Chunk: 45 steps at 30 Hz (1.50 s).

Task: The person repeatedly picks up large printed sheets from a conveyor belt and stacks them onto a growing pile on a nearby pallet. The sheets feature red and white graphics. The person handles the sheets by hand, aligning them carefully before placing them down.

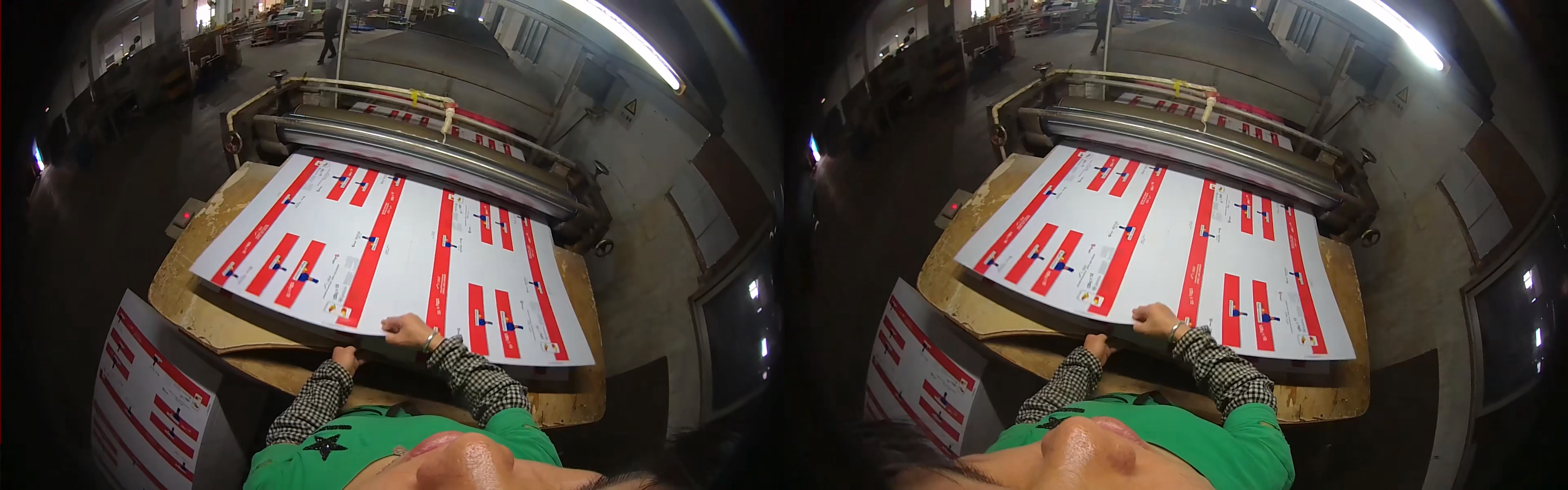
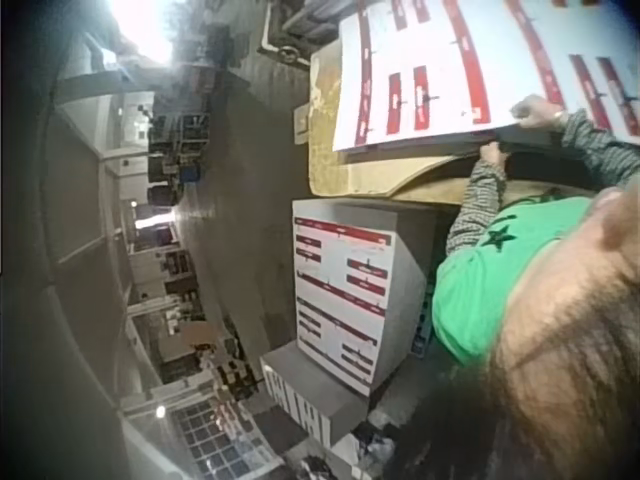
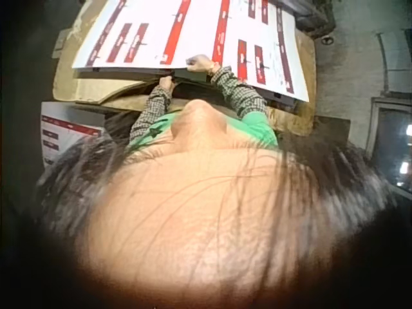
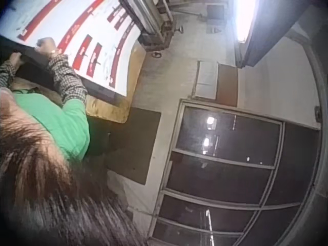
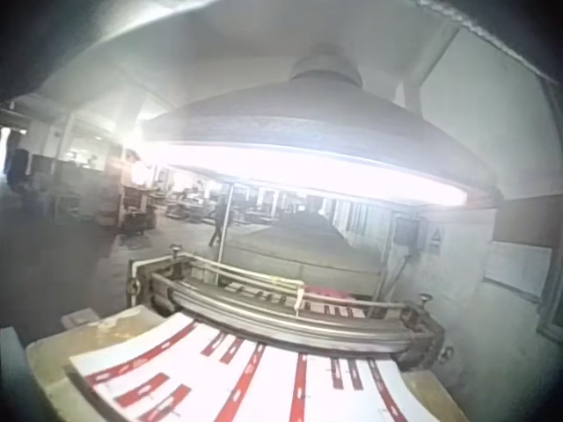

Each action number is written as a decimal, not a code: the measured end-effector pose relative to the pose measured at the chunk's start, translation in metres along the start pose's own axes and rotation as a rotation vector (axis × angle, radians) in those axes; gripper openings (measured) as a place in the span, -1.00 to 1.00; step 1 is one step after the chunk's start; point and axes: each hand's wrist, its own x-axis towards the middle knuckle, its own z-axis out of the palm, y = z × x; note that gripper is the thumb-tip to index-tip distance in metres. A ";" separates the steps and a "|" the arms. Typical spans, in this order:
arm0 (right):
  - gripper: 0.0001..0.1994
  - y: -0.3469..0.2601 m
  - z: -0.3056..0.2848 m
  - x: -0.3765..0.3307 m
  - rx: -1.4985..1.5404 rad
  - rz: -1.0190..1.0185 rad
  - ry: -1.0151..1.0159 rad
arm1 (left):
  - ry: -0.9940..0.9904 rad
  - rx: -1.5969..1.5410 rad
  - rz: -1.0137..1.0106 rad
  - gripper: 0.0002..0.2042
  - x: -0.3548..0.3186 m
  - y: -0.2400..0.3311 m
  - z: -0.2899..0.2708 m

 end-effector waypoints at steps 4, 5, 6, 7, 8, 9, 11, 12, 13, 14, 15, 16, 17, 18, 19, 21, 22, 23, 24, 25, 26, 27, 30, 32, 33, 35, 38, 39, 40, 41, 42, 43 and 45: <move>-0.58 0.040 0.034 -0.002 0.048 0.089 -0.074 | -0.254 -0.083 0.109 -0.64 -0.005 0.004 0.002; -0.58 0.047 0.030 0.006 0.047 0.071 -0.097 | -0.262 -0.117 0.064 -0.65 0.005 0.001 -0.003; -0.57 0.049 0.027 0.012 0.053 0.056 -0.130 | -0.304 -0.091 0.101 -0.66 0.010 -0.003 -0.007; -0.57 0.053 0.024 0.019 0.019 0.077 -0.145 | -0.277 -0.088 0.110 -0.67 0.011 -0.007 -0.008; -0.58 0.060 0.022 0.025 0.017 0.165 -0.072 | -0.248 -0.088 0.117 -0.68 0.011 -0.008 -0.007; -0.60 0.063 0.018 0.036 -0.015 0.310 -0.027 | -0.246 -0.086 0.111 -0.68 0.008 -0.007 -0.006; -0.61 0.081 0.023 0.049 -0.194 0.358 0.282 | -0.264 -0.085 0.098 -0.68 0.008 -0.005 -0.004; -0.61 0.092 0.026 0.054 -0.184 0.414 0.331 | -0.280 -0.086 0.093 -0.68 0.011 -0.006 -0.006; -0.53 0.090 0.026 0.053 -0.149 0.372 0.267 | -0.265 -0.094 0.067 -0.69 0.008 0.000 -0.004; -0.45 0.087 0.030 0.051 -0.113 0.330 0.204 | -0.265 -0.129 0.094 -0.68 0.000 0.000 -0.002; -0.38 0.068 0.034 0.045 -0.222 0.246 0.122 | -0.244 -0.132 0.096 -0.68 -0.002 0.002 -0.002; -0.30 0.045 0.037 0.030 -0.329 0.165 0.043 | -0.228 -0.134 0.092 -0.68 -0.004 0.002 -0.002; -0.21 0.029 0.042 0.017 -0.432 0.082 -0.030 | -0.226 -0.151 0.087 -0.68 -0.006 0.002 -0.001; -0.16 0.027 0.049 0.007 -0.461 0.080 -0.032 | -0.229 -0.161 0.082 -0.68 -0.006 0.001 -0.001; -0.10 0.026 0.055 0.001 -0.488 0.065 -0.035 | -0.224 -0.178 0.065 -0.70 -0.002 0.000 -0.003; -0.04 0.020 0.050 -0.001 -0.491 0.081 -0.081 | -0.203 -0.188 0.066 -0.72 0.000 -0.005 -0.005; -0.03 0.022 0.046 0.002 -0.464 0.086 -0.115 | -0.198 -0.168 0.046 -0.71 0.002 -0.004 -0.005; -0.03 0.026 0.043 0.003 -0.437 0.093 -0.150 | -0.210 -0.138 0.059 -0.71 0.002 -0.004 -0.005; -0.03 0.026 0.039 0.006 -0.415 0.098 -0.178 | -0.227 -0.106 0.076 -0.70 0.003 -0.003 -0.004; -0.20 0.019 0.033 0.006 -0.431 0.083 -0.181 | -0.261 -0.123 0.089 -0.71 0.001 -0.003 -0.006; -0.30 0.024 0.033 0.009 -0.328 0.090 -0.205 | -0.268 -0.133 0.081 -0.73 -0.001 -0.001 -0.011; -0.39 0.026 0.026 0.009 -0.234 0.109 -0.223 | -0.290 -0.144 0.069 -0.74 0.000 0.000 -0.011; -0.70 0.028 0.006 0.005 0.045 0.139 -0.069 | -0.294 -0.157 0.061 -0.76 -0.005 0.005 -0.004; -0.69 -0.005 -0.015 0.005 0.044 0.122 0.007 | -0.153 -0.196 0.104 -0.79 0.000 -0.002 -0.005; -0.69 -0.005 -0.017 0.000 0.047 0.086 0.052 | -0.067 -0.172 0.071 -0.79 -0.004 0.001 -0.001; -0.69 -0.009 -0.012 -0.001 0.051 -0.009 0.107 | 0.033 0.142 -0.066 -0.78 0.007 -0.003 -0.018; -0.70 0.014 0.013 -0.007 0.075 0.040 0.050 | -0.029 -0.017 -0.004 -0.74 0.011 -0.006 -0.009; -0.69 0.031 0.026 -0.009 0.075 0.071 0.038 | -0.087 -0.178 0.058 -0.72 0.011 -0.006 -0.003; -0.68 0.032 0.032 -0.008 0.076 0.092 0.020 | -0.191 -0.173 0.091 -0.66 0.009 -0.005 -0.005; -0.67 0.037 0.030 -0.006 0.060 0.164 -0.045 | -0.234 -0.179 0.103 -0.65 0.009 -0.003 -0.003; -0.66 0.046 0.029 0.000 0.044 0.118 -0.047 | -0.274 -0.169 0.111 -0.65 0.007 0.000 -0.004; -0.64 0.059 0.031 0.007 0.036 0.076 -0.052 | -0.293 -0.174 0.058 -0.66 0.005 0.000 -0.005; -0.57 0.052 0.021 0.026 0.060 0.274 -0.148 | -0.247 -0.132 0.097 -0.69 0.010 -0.006 -0.011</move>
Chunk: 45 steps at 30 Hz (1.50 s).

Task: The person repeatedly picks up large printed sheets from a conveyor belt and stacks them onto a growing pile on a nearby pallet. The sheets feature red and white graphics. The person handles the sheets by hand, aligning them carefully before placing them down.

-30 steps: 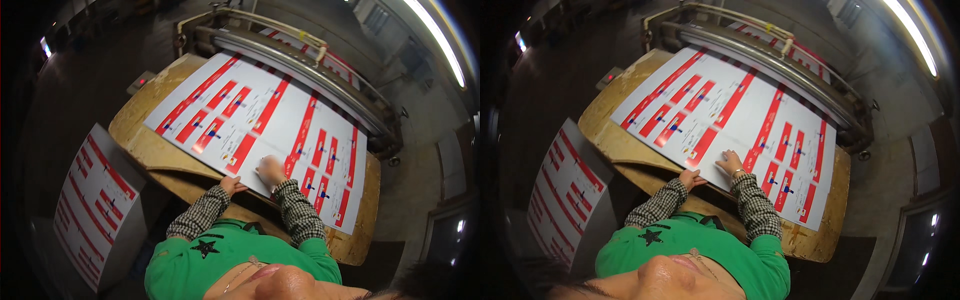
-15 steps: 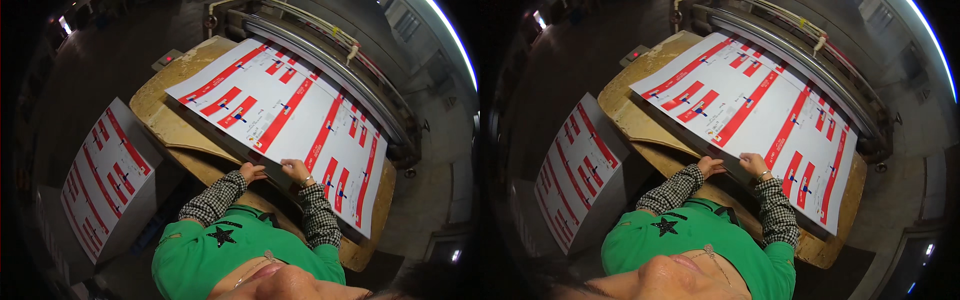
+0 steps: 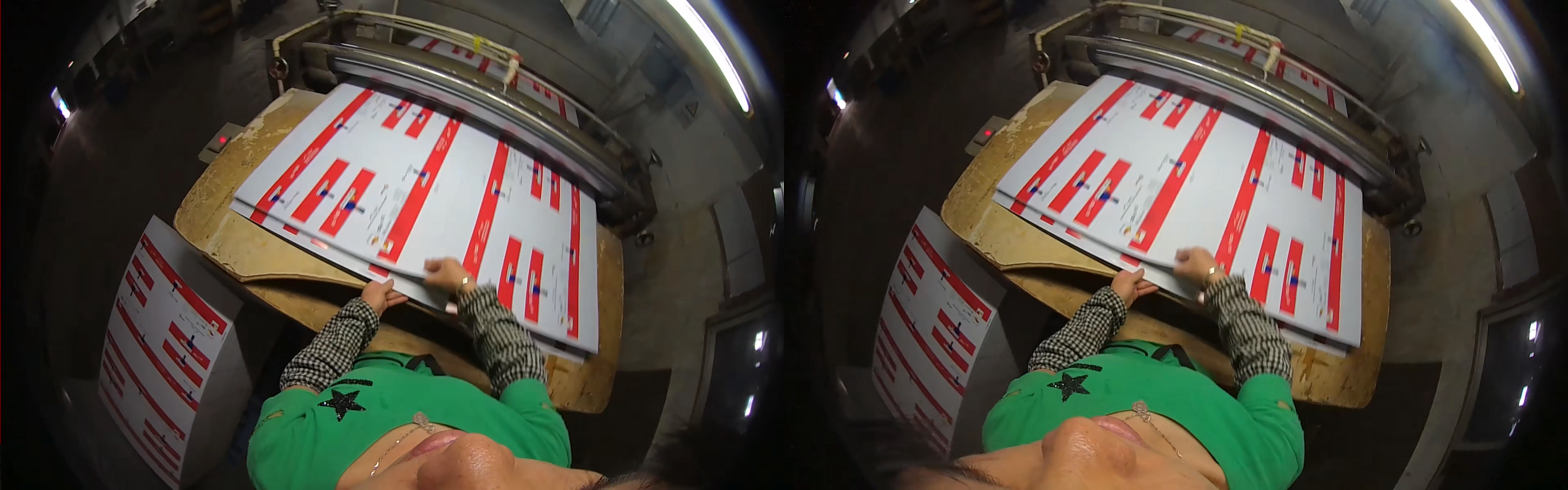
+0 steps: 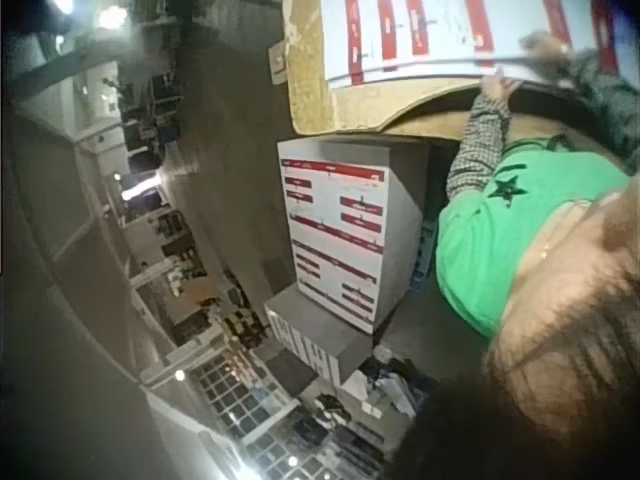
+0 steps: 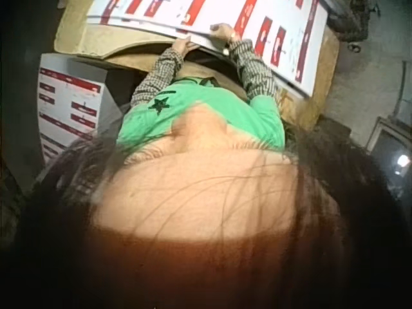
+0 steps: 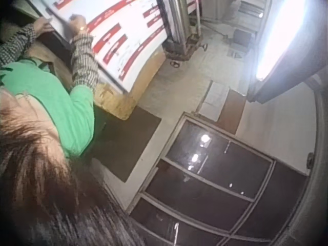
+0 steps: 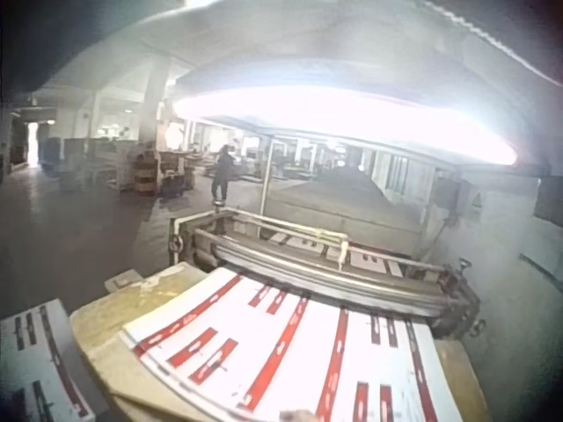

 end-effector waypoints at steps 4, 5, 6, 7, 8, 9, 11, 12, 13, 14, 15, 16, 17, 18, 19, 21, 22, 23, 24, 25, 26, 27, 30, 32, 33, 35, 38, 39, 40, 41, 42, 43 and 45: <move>-0.57 0.011 -0.001 0.032 -0.113 0.206 0.373 | 0.015 0.024 -0.004 -0.71 -0.002 0.005 0.010; -0.52 0.012 0.006 0.026 -0.153 0.121 0.305 | 0.015 0.026 -0.011 -0.72 -0.003 0.006 0.012; -0.47 0.001 0.012 0.022 -0.194 0.015 0.227 | 0.002 0.019 -0.011 -0.71 -0.004 0.005 0.007; -0.43 -0.008 0.015 0.012 -0.236 -0.083 0.155 | 0.011 0.018 0.001 -0.71 -0.006 0.006 0.008; -0.28 -0.021 0.025 0.000 -0.357 -0.082 0.041 | 0.018 0.018 0.013 -0.71 -0.009 0.007 0.008; -0.28 -0.017 0.037 -0.009 -0.416 -0.137 0.121 | 0.011 0.019 0.020 -0.71 -0.010 0.007 0.014; -0.29 -0.002 0.058 -0.021 -0.531 -0.235 0.279 | -0.002 0.052 0.015 -0.74 -0.006 0.003 0.010; -0.34 -0.002 0.056 -0.020 -0.516 -0.234 0.269 | -0.017 0.071 0.030 -0.75 -0.005 0.002 0.006; -0.38 -0.007 0.047 -0.019 -0.490 -0.223 0.188 | -0.045 0.095 0.038 -0.77 -0.002 -0.002 0.002; -0.42 -0.012 0.038 -0.015 -0.461 -0.211 0.108 | -0.016 0.034 0.041 -0.82 0.000 -0.005 -0.005; -0.46 -0.012 0.029 -0.013 -0.427 -0.194 0.039 | -0.017 -0.012 0.011 -0.85 -0.008 0.003 0.005; -0.53 -0.008 0.021 -0.010 -0.303 -0.171 0.046 | -0.027 -0.015 -0.010 -0.85 -0.012 0.009 0.011; -0.60 -0.002 0.015 -0.010 -0.178 -0.151 0.056 | -0.038 -0.018 -0.031 -0.85 -0.012 0.010 0.016; -0.65 0.005 0.014 -0.012 -0.066 -0.300 0.244 | -0.023 -0.020 -0.027 -0.85 -0.012 0.009 0.016; -0.64 -0.006 0.005 -0.017 -0.063 -0.274 0.220 | -0.002 -0.034 -0.020 -0.86 -0.010 0.006 0.014; -0.60 -0.026 -0.008 -0.028 -0.058 -0.222 0.175 | 0.047 -0.036 -0.005 -0.87 -0.007 0.003 0.008; -0.59 -0.024 -0.004 -0.031 -0.061 -0.254 0.210 | 0.071 -0.020 -0.009 -0.88 -0.006 0.000 0.005; -0.63 -0.019 0.006 -0.029 -0.057 -0.303 0.276 | 0.095 -0.003 -0.012 -0.88 -0.005 -0.002 0.002; -0.67 -0.011 0.019 -0.025 -0.059 -0.352 0.341 | 0.086 0.002 -0.012 -0.89 -0.008 0.000 0.006; -0.70 -0.001 0.028 -0.024 -0.064 -0.394 0.411 | 0.072 0.009 -0.018 -0.89 -0.009 0.003 0.010; -0.71 0.004 0.034 -0.025 -0.090 -0.355 0.386 | 0.053 0.025 -0.019 -0.87 -0.005 0.002 0.010; -0.73 0.007 0.039 -0.024 -0.116 -0.324 0.354 | 0.031 0.028 -0.027 -0.89 -0.002 0.001 0.008; -0.76 0.006 0.044 -0.028 -0.225 -0.295 0.337 | -0.007 0.044 -0.025 -0.82 -0.008 0.006 0.020; -0.76 -0.004 0.040 -0.034 -0.233 -0.253 0.289 | -0.001 0.055 -0.018 -0.79 -0.010 0.004 0.018; -0.76 -0.004 0.040 -0.033 -0.233 -0.249 0.276 | 0.001 0.062 -0.010 -0.78 -0.009 0.005 0.017; -0.76 -0.003 0.039 -0.033 -0.234 -0.246 0.246 | 0.004 0.062 -0.013 -0.76 -0.010 0.003 0.018; -0.75 -0.003 0.033 -0.025 -0.201 -0.162 0.111 | -0.010 0.066 -0.015 -0.73 -0.006 0.004 0.014; -0.76 -0.003 0.029 -0.021 -0.174 -0.139 0.113 | -0.030 0.063 -0.014 -0.73 -0.002 0.000 0.007; -0.77 0.002 0.026 -0.014 -0.144 -0.111 0.110 | -0.048 0.059 -0.019 -0.73 -0.006 0.002 0.012; -0.78 0.005 0.022 -0.008 -0.114 -0.082 0.108 | -0.014 0.077 -0.003 -0.70 -0.010 0.003 0.017; -0.76 0.011 0.019 0.002 -0.184 -0.063 0.268 | -0.004 0.104 -0.005 -0.68 -0.011 0.006 0.020; -0.73 0.011 0.015 0.010 -0.260 -0.046 0.432 | 0.001 0.131 -0.003 -0.67 -0.011 0.009 0.024; -0.73 0.011 0.018 0.021 -0.201 0.045 0.653 | 0.032 0.133 -0.001 -0.66 -0.013 0.009 0.025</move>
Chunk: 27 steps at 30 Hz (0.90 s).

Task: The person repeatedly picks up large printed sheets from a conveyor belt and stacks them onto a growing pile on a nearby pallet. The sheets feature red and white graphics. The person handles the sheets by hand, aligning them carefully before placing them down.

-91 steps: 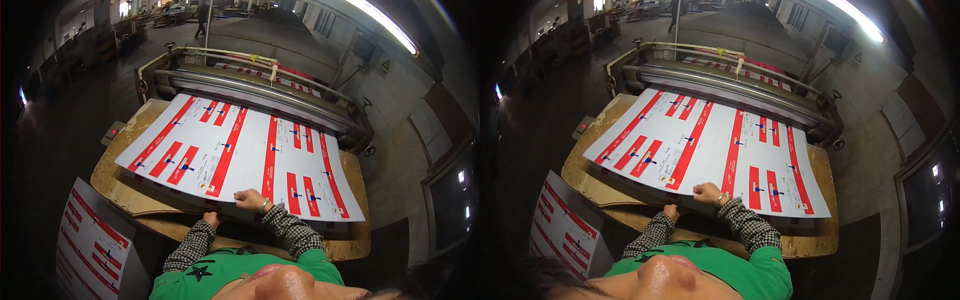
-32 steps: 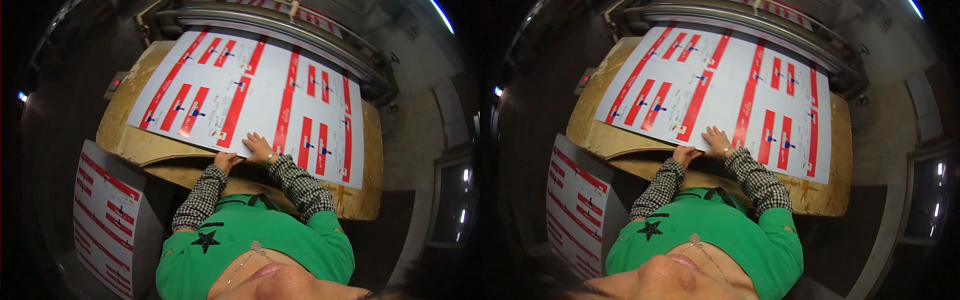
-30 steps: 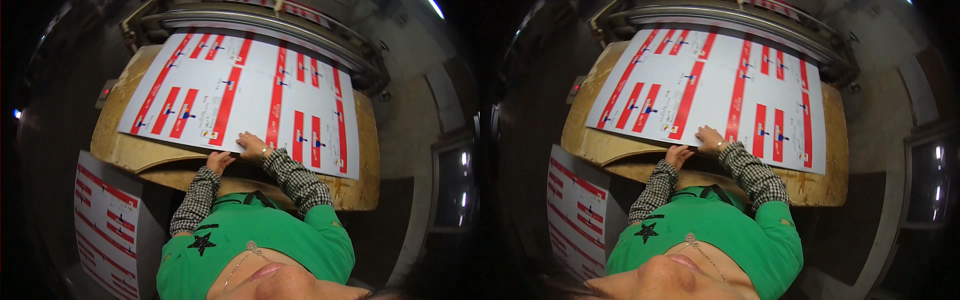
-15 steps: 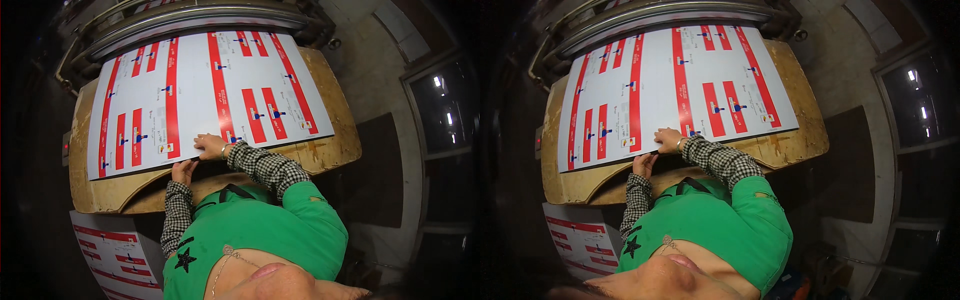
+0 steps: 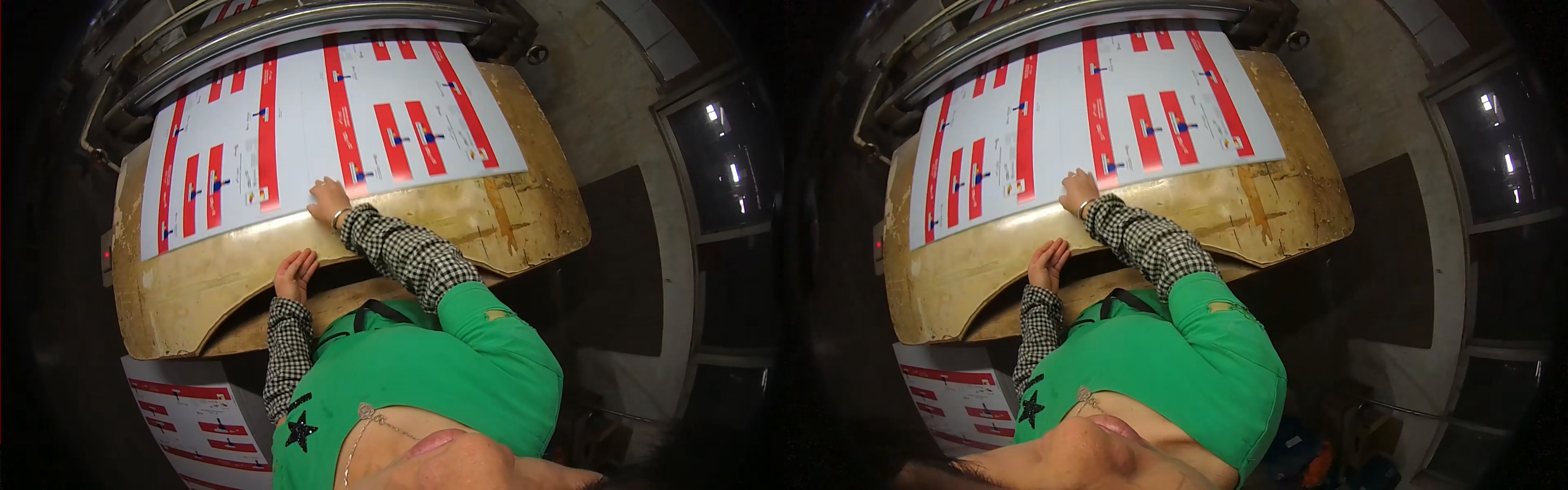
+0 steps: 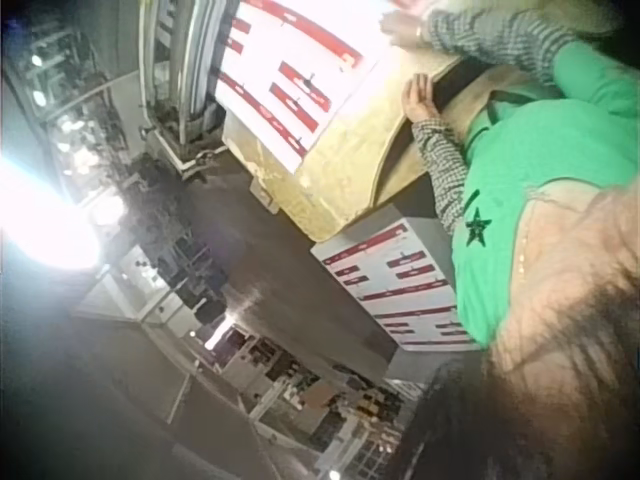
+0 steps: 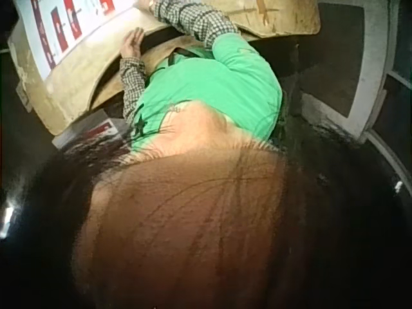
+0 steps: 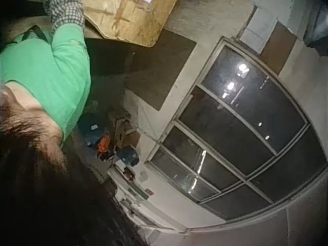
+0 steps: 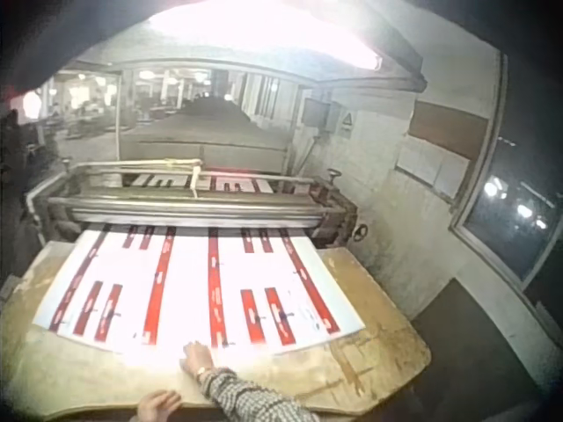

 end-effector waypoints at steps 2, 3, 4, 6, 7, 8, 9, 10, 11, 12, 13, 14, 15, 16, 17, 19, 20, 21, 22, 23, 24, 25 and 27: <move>-0.74 0.003 0.014 -0.005 0.201 0.181 0.029 | -0.007 0.010 0.007 -0.67 0.005 0.002 0.004; -0.77 0.001 0.023 -0.015 0.271 0.095 -0.031 | -0.017 0.008 0.012 -0.67 0.007 0.000 0.002; -0.75 -0.013 0.022 -0.033 0.133 0.032 -0.062 | -0.013 -0.008 0.020 -0.67 0.007 -0.005 -0.004; -0.67 -0.032 0.025 -0.081 0.067 -0.100 0.095 | 0.008 0.004 0.008 -0.69 0.010 -0.008 -0.009; -0.64 -0.036 0.028 -0.096 0.140 -0.093 0.083 | 0.012 0.020 0.005 -0.68 0.011 -0.011 -0.014; -0.68 -0.041 0.027 -0.106 0.194 -0.106 0.170 | 0.022 0.032 0.010 -0.67 0.012 -0.013 -0.019; -0.71 -0.044 0.025 -0.108 0.193 -0.095 0.188 | 0.066 -0.006 0.009 -0.76 0.014 -0.015 -0.020; -0.74 -0.045 0.024 -0.107 0.198 -0.094 0.208 | 0.063 -0.009 0.005 -0.77 0.015 -0.017 -0.022; -0.75 -0.047 0.023 -0.109 0.177 -0.080 0.220 | 0.062 -0.012 0.003 -0.79 0.016 -0.020 -0.024; -0.76 -0.049 0.026 -0.107 0.161 -0.073 0.233 | 0.065 -0.016 0.009 -0.80 0.016 -0.019 -0.026; -0.77 -0.050 0.025 -0.105 0.143 -0.071 0.250 | 0.062 -0.012 0.005 -0.82 0.015 -0.016 -0.023; -0.78 -0.054 0.026 -0.104 0.097 -0.047 0.273 | 0.062 -0.008 0.001 -0.84 0.013 -0.014 -0.020; -0.77 -0.057 0.029 -0.102 0.075 -0.039 0.278 | 0.065 -0.017 -0.005 -0.85 0.014 -0.015 -0.022; -0.76 -0.059 0.030 -0.101 0.064 -0.031 0.277 | 0.066 -0.025 -0.016 -0.85 0.016 -0.016 -0.026; -0.76 -0.058 0.031 -0.101 0.048 -0.053 0.301 | 0.106 -0.029 -0.023 -0.86 0.015 -0.015 -0.022; -0.76 -0.058 0.036 -0.100 0.016 -0.075 0.332 | 0.116 -0.055 -0.021 -0.85 0.017 -0.016 -0.022; -0.77 -0.062 0.034 -0.099 0.012 -0.083 0.349 | 0.089 -0.070 -0.016 -0.84 0.019 -0.019 -0.028; -0.77 -0.061 0.035 -0.099 -0.005 -0.090 0.346 | 0.079 -0.056 -0.018 -0.84 0.019 -0.017 -0.027; -0.77 -0.063 0.033 -0.097 -0.024 -0.095 0.350 | 0.073 -0.040 -0.028 -0.83 0.017 -0.014 -0.023; -0.76 -0.061 0.037 -0.096 -0.023 -0.092 0.351 | 0.070 -0.046 -0.030 -0.80 0.013 -0.010 -0.019; -0.76 -0.061 0.038 -0.095 -0.034 -0.098 0.338 | 0.073 -0.057 -0.031 -0.77 0.009 -0.009 -0.016; -0.76 -0.058 0.038 -0.094 -0.050 -0.111 0.321 | 0.076 -0.056 -0.034 -0.77 0.007 -0.010 -0.012; -0.75 -0.048 0.043 -0.088 -0.067 -0.114 0.302 | 0.078 -0.031 -0.029 -0.76 0.019 -0.013 -0.014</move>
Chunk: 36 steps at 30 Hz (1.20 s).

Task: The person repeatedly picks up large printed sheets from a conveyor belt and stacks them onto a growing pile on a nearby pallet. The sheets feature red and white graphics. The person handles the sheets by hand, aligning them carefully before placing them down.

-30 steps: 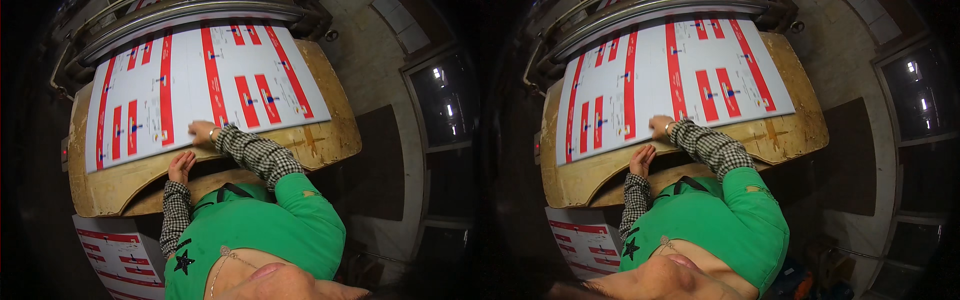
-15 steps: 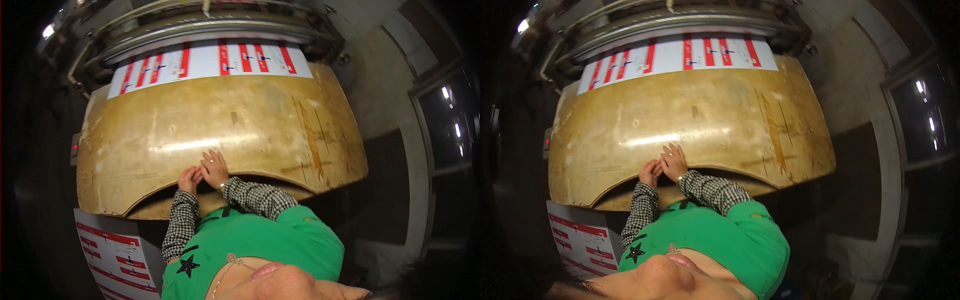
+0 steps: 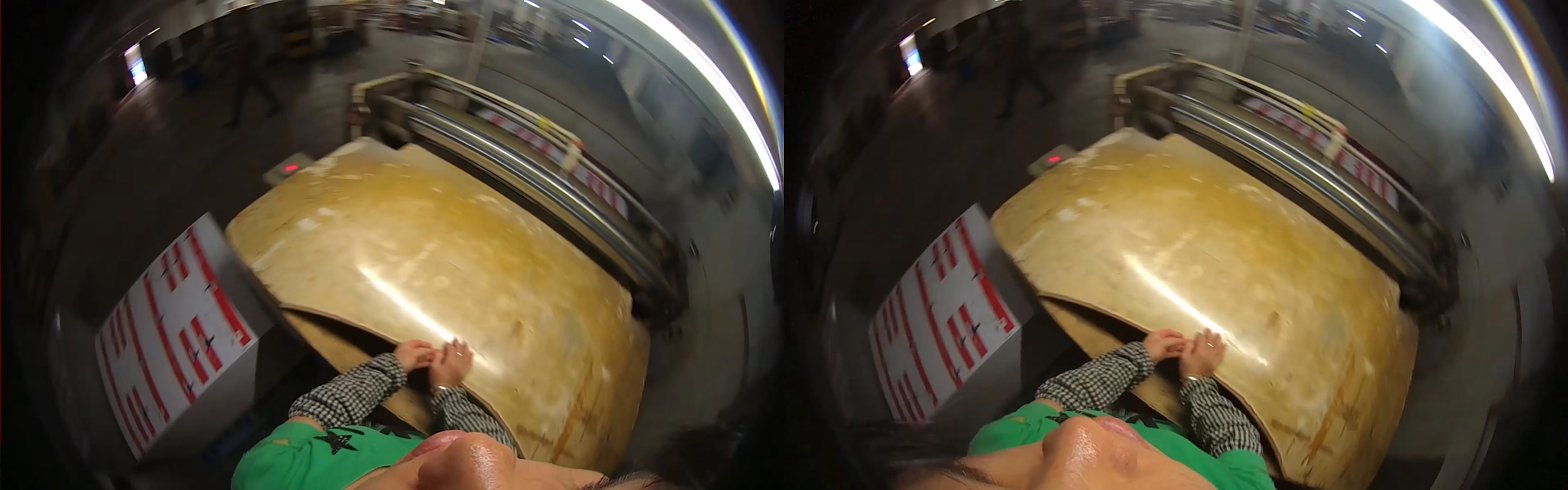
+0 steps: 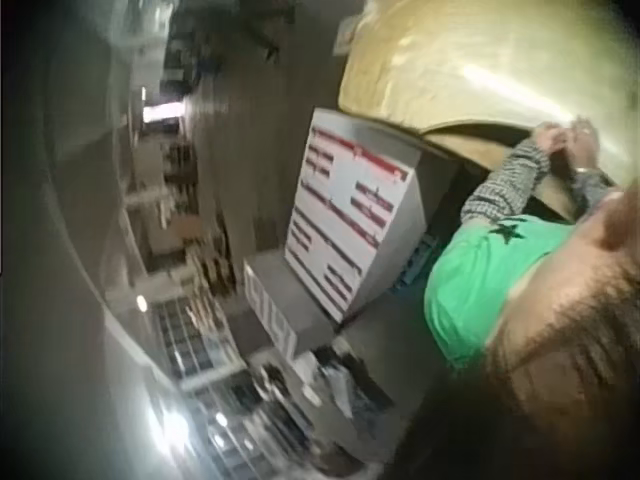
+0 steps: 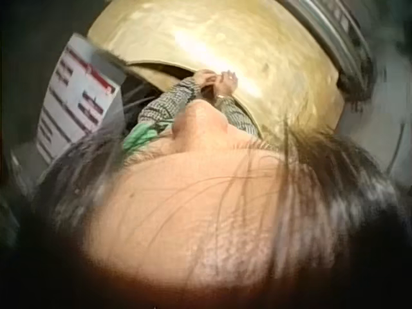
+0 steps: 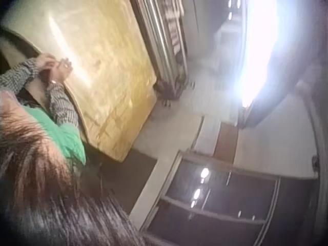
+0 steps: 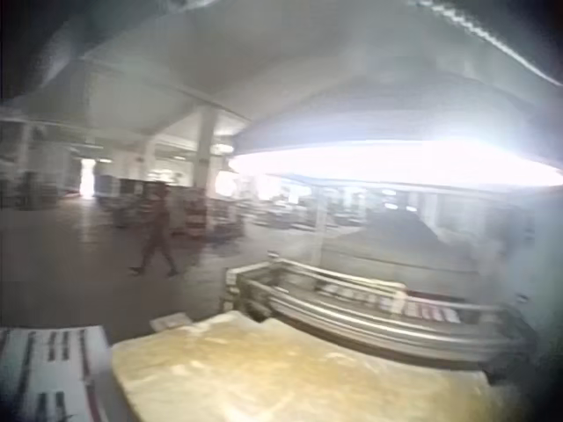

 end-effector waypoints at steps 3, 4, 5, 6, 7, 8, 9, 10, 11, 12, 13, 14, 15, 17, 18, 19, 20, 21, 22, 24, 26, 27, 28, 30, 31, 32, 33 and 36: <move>-0.74 0.027 0.011 0.005 -0.021 -0.061 0.035 | 0.011 0.094 0.023 -0.74 -0.004 0.005 -0.004; -0.73 0.040 0.016 0.009 -0.031 -0.089 0.009 | 0.038 0.043 0.062 -0.77 -0.009 0.012 -0.012; -0.73 0.046 0.012 0.017 0.018 -0.074 -0.063 | 0.078 -0.016 0.093 -0.80 -0.018 0.014 -0.020; -0.71 0.061 0.017 0.022 -0.047 -0.088 -0.053 | 0.157 -0.028 0.153 -0.80 -0.024 0.018 -0.027; -0.70 0.077 0.016 0.035 -0.066 -0.094 -0.096 | 0.224 -0.092 0.237 -0.81 -0.028 0.018 -0.037; -0.69 0.087 0.006 0.054 -0.101 -0.114 -0.136 | 0.315 -0.142 0.326 -0.82 -0.038 0.025 -0.041; -0.70 0.101 -0.001 0.074 -0.102 -0.142 -0.144 | 0.396 -0.204 0.416 -0.84 -0.048 0.035 -0.042; -0.71 0.102 0.010 0.077 -0.103 -0.133 -0.149 | 0.485 -0.210 0.516 -0.84 -0.062 0.043 -0.078; -0.71 0.111 0.020 0.090 -0.116 -0.150 -0.158 | 0.582 -0.242 0.618 -0.85 -0.077 0.044 -0.109; -0.72 0.115 0.025 0.109 -0.188 -0.093 -0.251 | 0.650 -0.275 0.678 -0.85 -0.104 0.048 -0.132; -0.73 0.111 0.028 0.116 -0.272 -0.019 -0.329 | 0.713 -0.284 0.749 -0.85 -0.136 0.048 -0.165; -0.74 0.106 0.031 0.130 -0.355 0.046 -0.411 | 0.888 -0.394 0.703 -0.84 -0.162 0.037 -0.193; -0.75 0.098 0.038 0.144 -0.334 -0.013 -0.399 | 0.986 -0.556 0.666 -0.83 -0.195 0.031 -0.216; -0.76 0.052 0.058 0.149 -0.278 -0.120 -0.310 | 1.192 -0.818 0.755 -0.78 -0.255 -0.023 -0.293; -0.77 0.015 0.070 0.151 0.054 -0.214 -0.169 | 0.914 -1.133 0.979 -0.75 -0.286 -0.089 -0.334; -0.76 -0.030 0.088 0.154 0.199 -0.407 -0.105 | 0.852 -1.227 1.067 -0.74 -0.306 -0.151 -0.367; -0.75 -0.097 0.094 0.130 0.327 -0.569 -0.046 | 1.139 -1.268 0.975 -0.74 -0.320 -0.178 -0.377; -0.74 -0.161 0.093 0.104 0.513 -0.296 -0.406 | 1.440 -1.301 0.853 -0.73 -0.336 -0.204 -0.370; -0.74 -0.213 0.097 0.080 0.691 -0.427 -0.601 | 1.583 -1.305 0.710 -0.72 -0.342 -0.227 -0.358; -0.66 -0.277 0.115 0.036 0.610 -0.694 -0.873 | 1.825 -1.247 0.440 -0.71 -0.348 -0.258 -0.344; -0.58 -0.308 0.157 0.000 0.532 -0.841 -1.008 | 1.739 -1.181 0.261 -0.71 -0.361 -0.283 -0.311; -0.54 -0.323 0.171 -0.015 0.433 -0.889 -1.029 | 1.751 -1.327 0.239 -0.70 -0.363 -0.300 -0.294; -0.49 -0.316 0.216 -0.021 0.444 -0.840 -1.022 | 1.753 -1.464 0.227 -0.69 -0.368 -0.311 -0.278; -0.43 -0.329 0.258 -0.026 0.414 -0.695 -1.191 | 1.285 0.269 -0.749 -0.71 -0.392 -0.322 -0.232; -0.40 -0.336 0.280 -0.025 0.404 -0.608 -1.267 | 1.226 0.160 -0.781 -0.70 -0.403 -0.328 -0.216; -0.34 -0.339 0.301 -0.027 0.300 -0.568 -1.246 | 1.304 -0.333 -0.635 -0.69 -0.407 -0.350 -0.199; -0.33 -0.343 0.311 -0.031 0.308 -0.544 -1.283 | 1.408 -0.815 -0.503 -0.66 -0.410 -0.378 -0.185; -0.29 -0.357 0.351 -0.037 0.256 -0.497 -1.384 | 1.291 -1.042 -0.435 -0.65 -0.382 -0.391 -0.148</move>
